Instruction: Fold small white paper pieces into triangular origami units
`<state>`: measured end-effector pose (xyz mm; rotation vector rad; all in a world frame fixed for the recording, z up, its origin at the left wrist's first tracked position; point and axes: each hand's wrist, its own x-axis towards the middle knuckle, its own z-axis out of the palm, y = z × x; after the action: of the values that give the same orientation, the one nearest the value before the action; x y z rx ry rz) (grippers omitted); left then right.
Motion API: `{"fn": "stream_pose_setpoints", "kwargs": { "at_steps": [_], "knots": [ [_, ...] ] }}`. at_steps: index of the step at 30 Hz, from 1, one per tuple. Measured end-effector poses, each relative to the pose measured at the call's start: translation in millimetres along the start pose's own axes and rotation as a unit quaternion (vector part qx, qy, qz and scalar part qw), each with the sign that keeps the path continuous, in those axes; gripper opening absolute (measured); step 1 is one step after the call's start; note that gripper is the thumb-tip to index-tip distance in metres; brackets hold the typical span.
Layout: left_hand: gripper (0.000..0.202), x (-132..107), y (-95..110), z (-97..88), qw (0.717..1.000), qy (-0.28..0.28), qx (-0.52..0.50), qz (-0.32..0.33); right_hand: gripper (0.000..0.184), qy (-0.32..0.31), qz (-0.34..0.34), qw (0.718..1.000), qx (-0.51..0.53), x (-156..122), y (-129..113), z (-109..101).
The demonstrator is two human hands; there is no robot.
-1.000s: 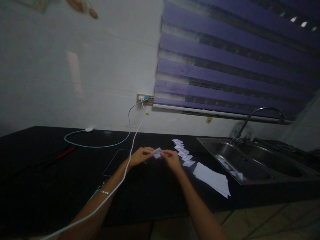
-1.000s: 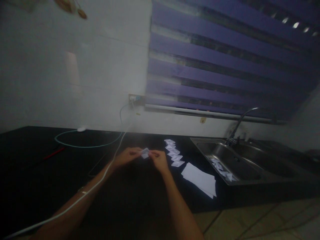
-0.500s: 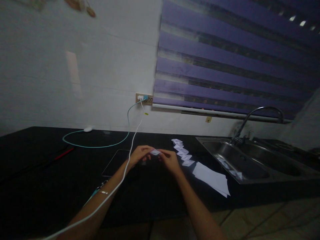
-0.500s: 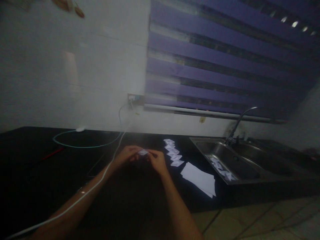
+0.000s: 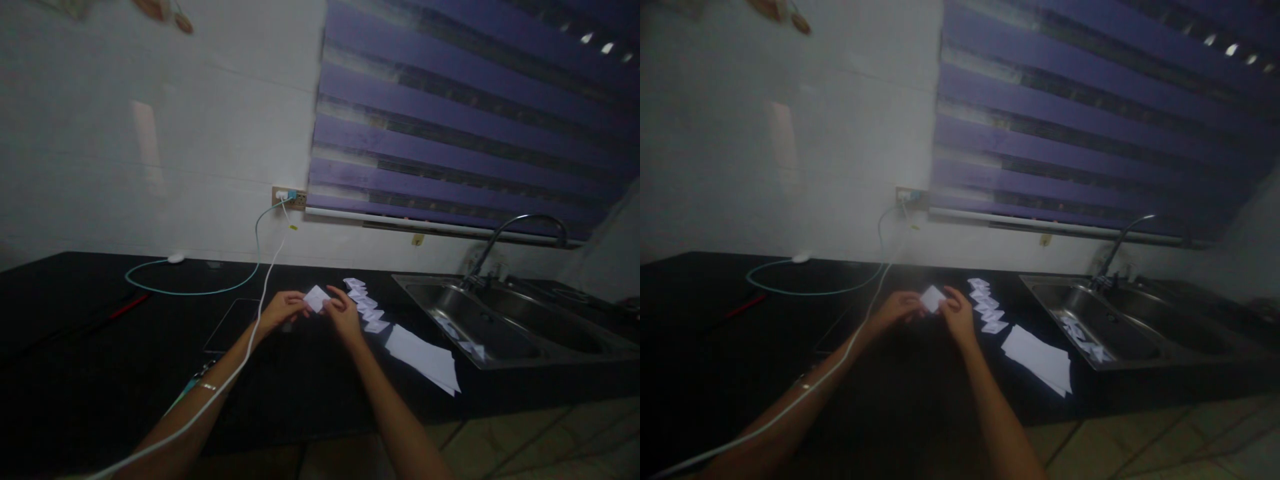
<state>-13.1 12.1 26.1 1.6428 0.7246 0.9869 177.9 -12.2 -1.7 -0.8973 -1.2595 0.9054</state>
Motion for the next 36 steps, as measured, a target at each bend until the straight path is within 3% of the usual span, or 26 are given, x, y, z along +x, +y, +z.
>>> {"fn": "stream_pose_setpoints", "kwargs": {
  "at_steps": [6, 17, 30, 36],
  "knots": [
    [0.039, 3.4, -14.6, -1.9, 0.998, 0.026, 0.043, 0.031, 0.033, -0.003, 0.031, 0.999, -0.005, 1.4, 4.3, 0.5],
    [0.05, -1.8, -7.7, -5.9, 0.998, 0.03, 0.031, 0.048, 0.043, -0.062, 0.033, 0.997, 0.015, -3.8, -5.1, 0.7],
    [0.031, 1.5, -6.7, -0.7, 0.995, 0.059, 0.029, 0.069, 0.037, -0.023, 0.03, 0.999, 0.024, -2.2, -3.5, 2.5],
    [0.028, 5.6, -16.7, 6.1, 0.997, 0.042, 0.018, 0.059, 0.035, -0.063, 0.017, 0.998, -0.008, -4.6, -2.7, 6.1]
  ]
}}
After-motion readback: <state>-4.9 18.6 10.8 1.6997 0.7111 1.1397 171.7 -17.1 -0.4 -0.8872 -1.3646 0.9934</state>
